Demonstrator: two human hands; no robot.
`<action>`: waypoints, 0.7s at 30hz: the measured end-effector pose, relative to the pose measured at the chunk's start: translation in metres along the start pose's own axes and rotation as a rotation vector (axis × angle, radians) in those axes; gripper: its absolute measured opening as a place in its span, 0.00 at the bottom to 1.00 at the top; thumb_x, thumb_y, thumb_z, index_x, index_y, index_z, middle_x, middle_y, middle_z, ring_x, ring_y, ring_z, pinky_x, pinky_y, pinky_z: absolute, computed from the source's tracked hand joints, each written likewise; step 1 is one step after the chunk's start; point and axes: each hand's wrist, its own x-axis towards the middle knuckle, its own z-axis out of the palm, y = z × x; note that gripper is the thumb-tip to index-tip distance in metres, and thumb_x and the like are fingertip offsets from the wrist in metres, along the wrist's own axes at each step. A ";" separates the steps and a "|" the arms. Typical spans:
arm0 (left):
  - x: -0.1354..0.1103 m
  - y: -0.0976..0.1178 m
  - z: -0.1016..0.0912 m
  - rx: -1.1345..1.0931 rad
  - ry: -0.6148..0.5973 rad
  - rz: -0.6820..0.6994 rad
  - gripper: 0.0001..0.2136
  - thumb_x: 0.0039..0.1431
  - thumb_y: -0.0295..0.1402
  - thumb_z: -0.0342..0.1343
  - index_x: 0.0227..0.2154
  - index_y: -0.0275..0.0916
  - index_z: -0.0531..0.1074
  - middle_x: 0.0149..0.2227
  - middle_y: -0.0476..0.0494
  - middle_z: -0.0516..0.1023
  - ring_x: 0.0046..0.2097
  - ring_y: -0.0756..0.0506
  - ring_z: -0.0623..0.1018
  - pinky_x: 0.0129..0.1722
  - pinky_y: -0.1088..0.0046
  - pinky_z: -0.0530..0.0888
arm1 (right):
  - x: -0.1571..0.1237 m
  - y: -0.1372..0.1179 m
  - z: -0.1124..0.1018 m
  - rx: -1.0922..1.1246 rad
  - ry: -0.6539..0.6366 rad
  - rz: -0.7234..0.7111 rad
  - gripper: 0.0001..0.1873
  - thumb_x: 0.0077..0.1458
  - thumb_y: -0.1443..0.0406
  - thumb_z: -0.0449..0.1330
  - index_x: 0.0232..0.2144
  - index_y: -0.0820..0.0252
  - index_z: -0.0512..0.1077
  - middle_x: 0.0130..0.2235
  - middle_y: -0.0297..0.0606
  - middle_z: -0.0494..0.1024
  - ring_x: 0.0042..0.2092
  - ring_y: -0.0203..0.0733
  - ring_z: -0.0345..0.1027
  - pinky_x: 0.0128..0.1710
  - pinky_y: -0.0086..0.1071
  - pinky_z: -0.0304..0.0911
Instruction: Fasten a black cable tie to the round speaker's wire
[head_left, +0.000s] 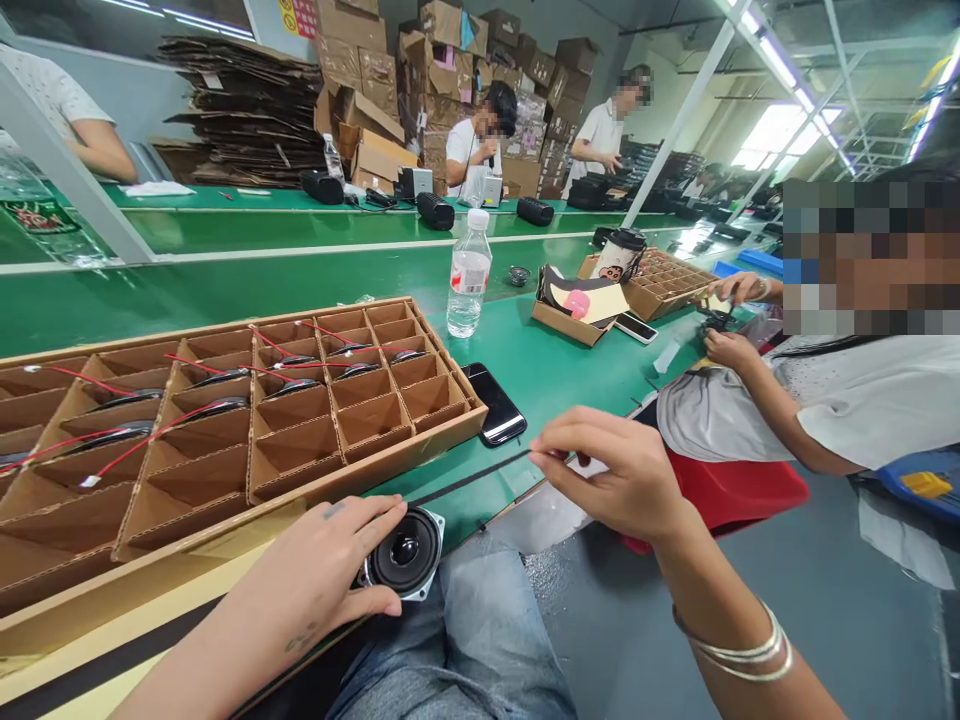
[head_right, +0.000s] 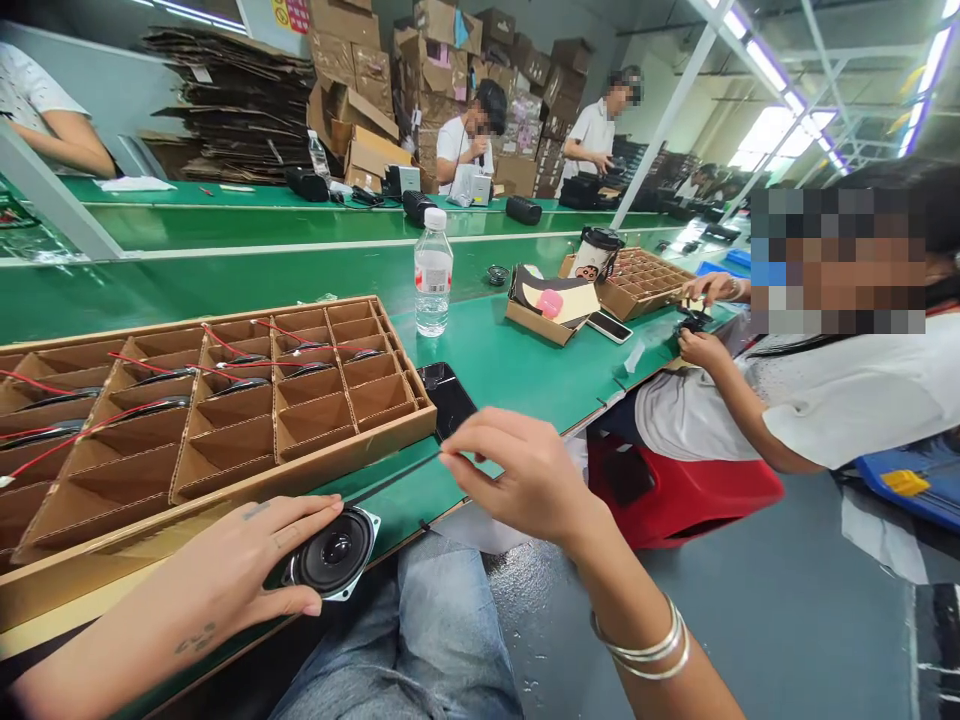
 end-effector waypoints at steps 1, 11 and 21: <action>0.001 0.000 0.001 -0.002 -0.013 -0.009 0.30 0.52 0.47 0.60 0.57 0.42 0.64 0.57 0.40 0.67 0.54 0.39 0.72 0.54 0.58 0.72 | 0.009 -0.002 0.000 -0.011 -0.007 -0.028 0.05 0.58 0.73 0.57 0.30 0.61 0.70 0.28 0.35 0.75 0.27 0.32 0.67 0.26 0.24 0.64; 0.004 0.008 -0.009 -0.029 -0.143 -0.078 0.31 0.54 0.44 0.59 0.59 0.42 0.61 0.59 0.40 0.65 0.56 0.39 0.71 0.56 0.57 0.69 | -0.054 0.015 -0.006 0.063 -0.062 0.205 0.05 0.56 0.73 0.59 0.30 0.62 0.70 0.27 0.36 0.74 0.26 0.32 0.67 0.22 0.24 0.61; 0.007 0.011 -0.020 0.021 -0.163 -0.049 0.31 0.52 0.42 0.62 0.58 0.43 0.62 0.57 0.38 0.67 0.52 0.38 0.74 0.52 0.57 0.72 | -0.107 -0.001 0.010 0.177 -0.088 0.373 0.05 0.56 0.73 0.58 0.28 0.63 0.71 0.26 0.36 0.74 0.26 0.33 0.68 0.23 0.23 0.62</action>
